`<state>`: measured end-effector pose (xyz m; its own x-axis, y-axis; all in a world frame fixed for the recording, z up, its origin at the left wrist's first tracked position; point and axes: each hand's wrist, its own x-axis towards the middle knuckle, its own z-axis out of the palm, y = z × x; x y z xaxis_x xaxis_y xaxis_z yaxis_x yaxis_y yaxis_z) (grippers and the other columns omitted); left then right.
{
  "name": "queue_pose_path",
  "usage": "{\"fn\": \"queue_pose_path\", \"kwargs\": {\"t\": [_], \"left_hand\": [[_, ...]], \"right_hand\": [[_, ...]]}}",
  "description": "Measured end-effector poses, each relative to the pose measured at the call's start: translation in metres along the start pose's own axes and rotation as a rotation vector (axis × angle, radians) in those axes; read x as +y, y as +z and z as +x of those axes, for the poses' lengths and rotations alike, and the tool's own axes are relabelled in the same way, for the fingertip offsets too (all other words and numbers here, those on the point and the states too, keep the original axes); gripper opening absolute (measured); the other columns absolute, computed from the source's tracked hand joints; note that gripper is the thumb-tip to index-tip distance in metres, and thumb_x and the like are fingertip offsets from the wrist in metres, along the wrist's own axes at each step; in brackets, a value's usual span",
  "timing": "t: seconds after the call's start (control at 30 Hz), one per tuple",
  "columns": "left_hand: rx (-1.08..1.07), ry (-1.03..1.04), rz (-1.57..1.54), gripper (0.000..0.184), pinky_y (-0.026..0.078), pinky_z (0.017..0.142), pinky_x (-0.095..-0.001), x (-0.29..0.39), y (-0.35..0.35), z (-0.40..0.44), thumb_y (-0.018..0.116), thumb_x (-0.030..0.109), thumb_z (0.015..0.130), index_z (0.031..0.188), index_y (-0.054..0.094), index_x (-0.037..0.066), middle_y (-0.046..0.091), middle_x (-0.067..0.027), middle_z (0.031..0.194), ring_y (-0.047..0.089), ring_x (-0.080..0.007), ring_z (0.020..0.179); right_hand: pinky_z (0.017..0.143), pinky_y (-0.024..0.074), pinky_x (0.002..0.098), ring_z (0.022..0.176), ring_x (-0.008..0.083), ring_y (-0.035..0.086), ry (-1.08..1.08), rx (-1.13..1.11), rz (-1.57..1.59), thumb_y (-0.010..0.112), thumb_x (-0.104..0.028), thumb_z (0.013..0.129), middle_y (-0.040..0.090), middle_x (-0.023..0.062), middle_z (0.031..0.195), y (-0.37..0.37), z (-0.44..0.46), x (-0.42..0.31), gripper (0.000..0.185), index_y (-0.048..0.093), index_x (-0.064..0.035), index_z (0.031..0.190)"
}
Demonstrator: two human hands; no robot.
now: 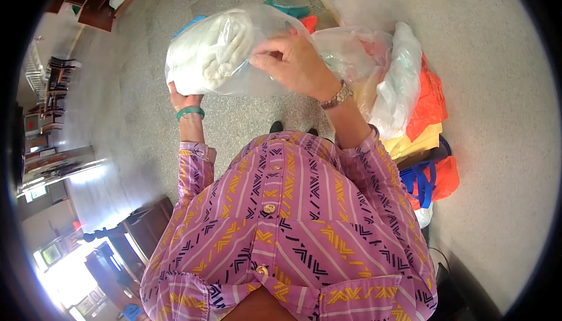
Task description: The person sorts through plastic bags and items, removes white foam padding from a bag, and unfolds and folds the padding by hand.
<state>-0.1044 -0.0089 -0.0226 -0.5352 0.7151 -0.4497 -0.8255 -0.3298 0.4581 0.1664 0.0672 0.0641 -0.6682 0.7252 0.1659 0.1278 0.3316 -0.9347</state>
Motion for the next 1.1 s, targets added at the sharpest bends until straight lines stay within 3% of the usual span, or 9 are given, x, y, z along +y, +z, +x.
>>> {"fn": "queue_pose_path", "kwargs": {"t": [0.03, 0.1, 0.13, 0.33, 0.4, 0.5, 0.83, 0.93, 1.1], "left_hand": [[0.001, 0.003, -0.001, 0.06, 0.021, 0.102, -0.0543, 0.0, 0.0, 0.0, 0.029, 0.05, 0.089, 0.131, 0.035, 0.008, 0.035, -0.0124, 0.135, 0.031, -0.035, 0.124], [0.062, 0.003, -0.047, 0.059, 0.022, 0.102, -0.0537, -0.001, -0.002, 0.0, 0.029, 0.05, 0.089, 0.131, 0.035, 0.008, 0.035, -0.0123, 0.135, 0.032, -0.0348, 0.124], [0.062, 0.004, -0.048, 0.059, 0.022, 0.102, -0.0537, -0.001, -0.005, 0.002, 0.029, 0.05, 0.089, 0.131, 0.035, 0.008, 0.035, -0.0123, 0.135, 0.032, -0.0348, 0.124], [-0.028, 0.047, 0.078, 0.064, 0.027, 0.1, -0.0519, -0.004, -0.006, -0.001, 0.029, 0.054, 0.088, 0.135, 0.023, 0.011, 0.03, -0.0126, 0.137, 0.03, -0.0344, 0.124], [-0.101, 0.037, -0.006, 0.065, 0.028, 0.1, -0.0515, -0.003, -0.016, 0.006, 0.031, 0.054, 0.087, 0.135, 0.023, 0.01, 0.031, -0.0124, 0.136, 0.031, -0.0341, 0.123], [-0.05, 0.096, 0.035, 0.065, 0.028, 0.1, -0.051, 0.0, -0.019, 0.01, 0.034, 0.053, 0.087, 0.135, 0.023, 0.01, 0.032, -0.012, 0.136, 0.031, -0.0339, 0.123], [-0.205, 0.216, 0.087, 0.071, 0.03, 0.1, -0.0472, 0.001, 0.009, -0.006, 0.048, 0.053, 0.082, 0.132, 0.028, 0.008, 0.034, -0.0123, 0.133, 0.033, -0.0319, 0.121], [-0.317, 0.268, 0.141, 0.072, 0.029, 0.1, -0.0458, 0.003, 0.017, -0.011, 0.053, 0.049, 0.08, 0.132, 0.027, 0.006, 0.035, -0.0116, 0.132, 0.034, -0.0316, 0.12], [-0.423, 0.228, 0.043, 0.068, 0.037, 0.097, -0.045, 0.006, 0.027, -0.019, 0.063, 0.038, 0.076, 0.128, 0.034, 0.004, 0.043, -0.012, 0.126, 0.041, -0.0299, 0.117]], "right_hand": [[0.057, 0.0413, 0.0304, 0.064, 0.0214, 0.054, -0.002, -0.002, 0.001, 0.059, -0.02, 0.079, 0.054, 0.0121, 0.073, 0.002, 0.0, -0.006, 0.025, 0.057, 0.0032, 0.088], [0.062, 0.0419, 0.0317, 0.071, 0.0237, 0.054, -0.618, 0.191, -0.249, 0.059, -0.02, 0.078, 0.054, 0.0114, 0.077, 0.012, -0.002, -0.024, 0.024, 0.057, 0.0025, 0.086], [0.062, 0.0419, 0.0317, 0.071, 0.0237, 0.054, -0.619, 0.19, -0.248, 0.059, -0.02, 0.078, 0.054, 0.0114, 0.077, 0.021, -0.007, -0.033, 0.024, 0.057, 0.0025, 0.086], [0.07, 0.0454, 0.0323, 0.078, 0.0239, 0.057, -0.403, -0.135, -0.042, 0.052, -0.014, 0.082, 0.057, 0.0104, 0.087, 0.046, -0.019, -0.055, 0.02, 0.057, 0.0028, 0.091], [0.081, 0.0477, 0.0314, 0.095, 0.0258, 0.057, 0.01, -0.106, 0.449, 0.046, -0.005, 0.085, 0.056, 0.0114, 0.104, 0.031, -0.019, -0.045, 0.019, 0.057, 0.0008, 0.099], [0.08, 0.0488, 0.0322, 0.098, 0.0249, 0.057, 0.185, 0.017, 0.984, 0.044, -0.003, 0.085, 0.056, 0.0128, 0.105, 0.023, -0.018, -0.015, 0.022, 0.052, 0.003, 0.105], [0.072, 0.0477, 0.0297, 0.082, 0.015, 0.056, 0.336, 0.193, 0.457, 0.056, -0.02, 0.084, 0.055, 0.0054, 0.094, 0.041, 0.003, 0.043, 0.032, 0.049, 0.0002, 0.108], [0.078, 0.0439, 0.0285, 0.091, 0.0142, 0.053, 0.239, 0.324, 0.923, 0.06, -0.022, 0.082, 0.054, 0.0046, 0.101, 0.053, 0.008, 0.069, 0.04, 0.046, -0.0019, 0.114], [0.097, 0.0319, 0.0317, 0.112, 0.0157, 0.042, 0.09, 0.227, 0.951, 0.057, -0.017, 0.082, 0.046, 0.0045, 0.122, 0.04, 0.017, 0.048, 0.053, 0.034, -0.0031, 0.128]]}}
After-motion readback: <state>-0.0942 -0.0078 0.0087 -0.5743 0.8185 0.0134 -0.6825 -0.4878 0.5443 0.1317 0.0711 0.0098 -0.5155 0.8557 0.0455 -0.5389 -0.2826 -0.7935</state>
